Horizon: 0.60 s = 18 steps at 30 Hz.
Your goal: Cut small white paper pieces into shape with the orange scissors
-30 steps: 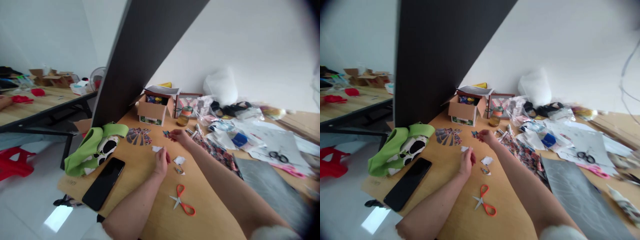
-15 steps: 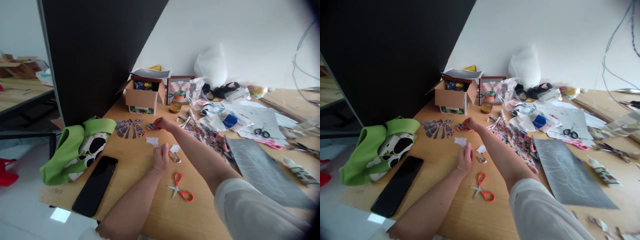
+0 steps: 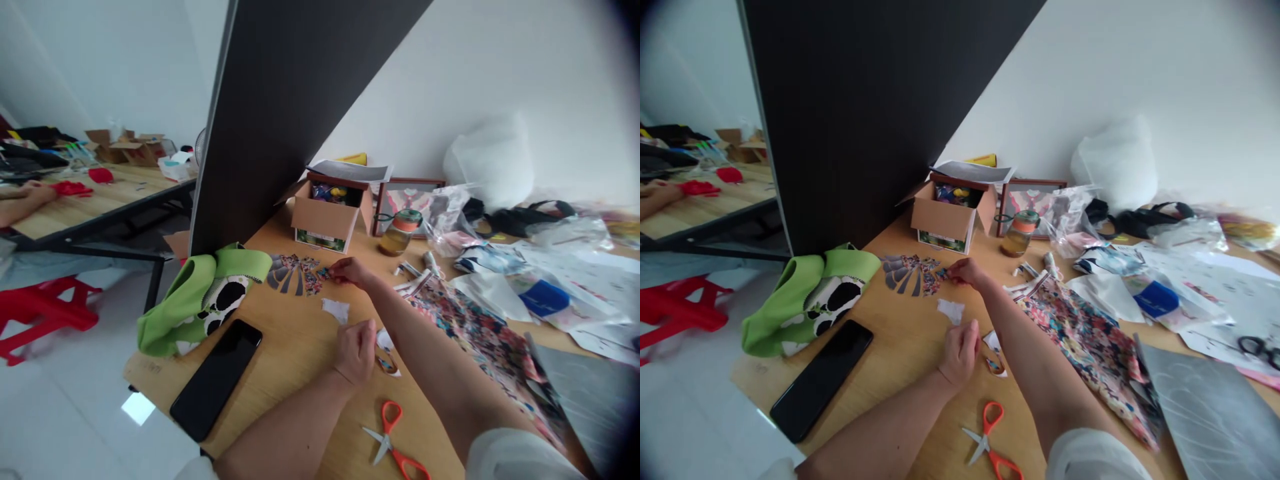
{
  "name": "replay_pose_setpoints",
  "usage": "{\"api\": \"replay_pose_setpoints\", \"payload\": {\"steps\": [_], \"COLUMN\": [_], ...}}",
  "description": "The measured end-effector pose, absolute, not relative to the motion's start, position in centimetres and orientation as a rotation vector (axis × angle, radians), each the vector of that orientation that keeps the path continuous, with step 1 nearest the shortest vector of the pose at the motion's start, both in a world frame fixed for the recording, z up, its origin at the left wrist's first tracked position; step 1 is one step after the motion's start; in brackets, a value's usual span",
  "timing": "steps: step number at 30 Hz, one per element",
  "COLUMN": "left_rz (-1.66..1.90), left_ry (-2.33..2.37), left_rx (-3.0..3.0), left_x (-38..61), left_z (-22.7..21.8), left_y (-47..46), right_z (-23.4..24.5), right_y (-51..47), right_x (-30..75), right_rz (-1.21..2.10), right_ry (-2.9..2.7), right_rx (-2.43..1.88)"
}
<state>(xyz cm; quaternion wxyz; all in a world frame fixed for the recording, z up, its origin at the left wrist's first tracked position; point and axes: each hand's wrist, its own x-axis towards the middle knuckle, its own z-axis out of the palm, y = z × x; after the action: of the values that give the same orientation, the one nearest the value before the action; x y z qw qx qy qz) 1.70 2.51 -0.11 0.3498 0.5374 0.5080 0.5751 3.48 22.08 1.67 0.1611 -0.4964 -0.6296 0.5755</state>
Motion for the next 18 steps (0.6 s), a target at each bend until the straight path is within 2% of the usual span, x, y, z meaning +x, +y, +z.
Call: {"api": "replay_pose_setpoints", "payload": {"steps": [10, 18], "left_rz": [1.463, 1.48], "left_ry": [1.399, 1.327], "left_rx": [1.392, 1.351], "left_x": [1.9, 2.1], "left_z": [-0.3, 0.1], "left_y": [2.7, 2.6], "right_z": [0.3, 0.0], "right_y": [23.1, 22.5], "right_x": [1.8, 1.9], "right_rz": [1.459, 0.918], "right_ry": [-1.962, -2.158], "right_rx": [-1.497, -1.412]}}
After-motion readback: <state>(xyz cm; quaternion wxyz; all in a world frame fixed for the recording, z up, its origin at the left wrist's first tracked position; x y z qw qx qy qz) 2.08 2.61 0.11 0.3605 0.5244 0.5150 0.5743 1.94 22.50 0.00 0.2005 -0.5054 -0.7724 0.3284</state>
